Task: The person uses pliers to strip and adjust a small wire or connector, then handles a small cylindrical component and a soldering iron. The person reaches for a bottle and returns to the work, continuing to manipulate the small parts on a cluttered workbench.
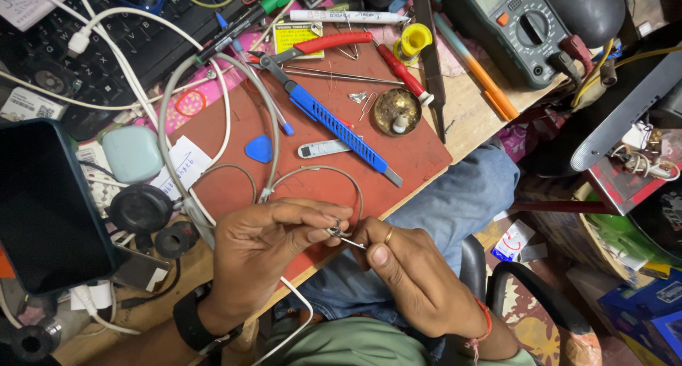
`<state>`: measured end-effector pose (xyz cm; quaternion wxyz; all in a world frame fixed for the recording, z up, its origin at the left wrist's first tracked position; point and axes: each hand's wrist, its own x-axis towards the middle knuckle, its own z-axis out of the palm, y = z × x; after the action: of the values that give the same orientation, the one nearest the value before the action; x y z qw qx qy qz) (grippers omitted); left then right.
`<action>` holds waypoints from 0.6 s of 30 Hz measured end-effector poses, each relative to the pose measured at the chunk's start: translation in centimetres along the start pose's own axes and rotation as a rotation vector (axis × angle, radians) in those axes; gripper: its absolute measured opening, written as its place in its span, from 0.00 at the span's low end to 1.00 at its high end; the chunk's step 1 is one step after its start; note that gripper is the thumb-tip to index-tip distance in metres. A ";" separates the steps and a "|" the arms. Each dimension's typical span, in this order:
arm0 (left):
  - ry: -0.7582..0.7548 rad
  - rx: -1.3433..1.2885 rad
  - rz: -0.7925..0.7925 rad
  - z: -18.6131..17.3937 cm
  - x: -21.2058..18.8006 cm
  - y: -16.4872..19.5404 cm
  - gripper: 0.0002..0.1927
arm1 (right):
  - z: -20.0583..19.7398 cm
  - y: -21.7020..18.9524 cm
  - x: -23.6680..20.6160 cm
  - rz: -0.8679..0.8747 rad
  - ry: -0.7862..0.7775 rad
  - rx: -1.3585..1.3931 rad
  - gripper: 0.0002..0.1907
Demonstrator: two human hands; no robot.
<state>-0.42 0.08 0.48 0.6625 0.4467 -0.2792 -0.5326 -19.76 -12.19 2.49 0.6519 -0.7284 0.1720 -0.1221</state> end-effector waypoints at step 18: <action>0.069 -0.023 -0.033 0.0 0.0 -0.1 0.07 | -0.1 -0.2 -0.2 0.003 0.005 -0.044 0.22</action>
<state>-0.44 0.04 0.37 0.6677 0.4619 -0.2427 -0.5309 -19.93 -12.16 2.72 0.6353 -0.7420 0.1776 -0.1191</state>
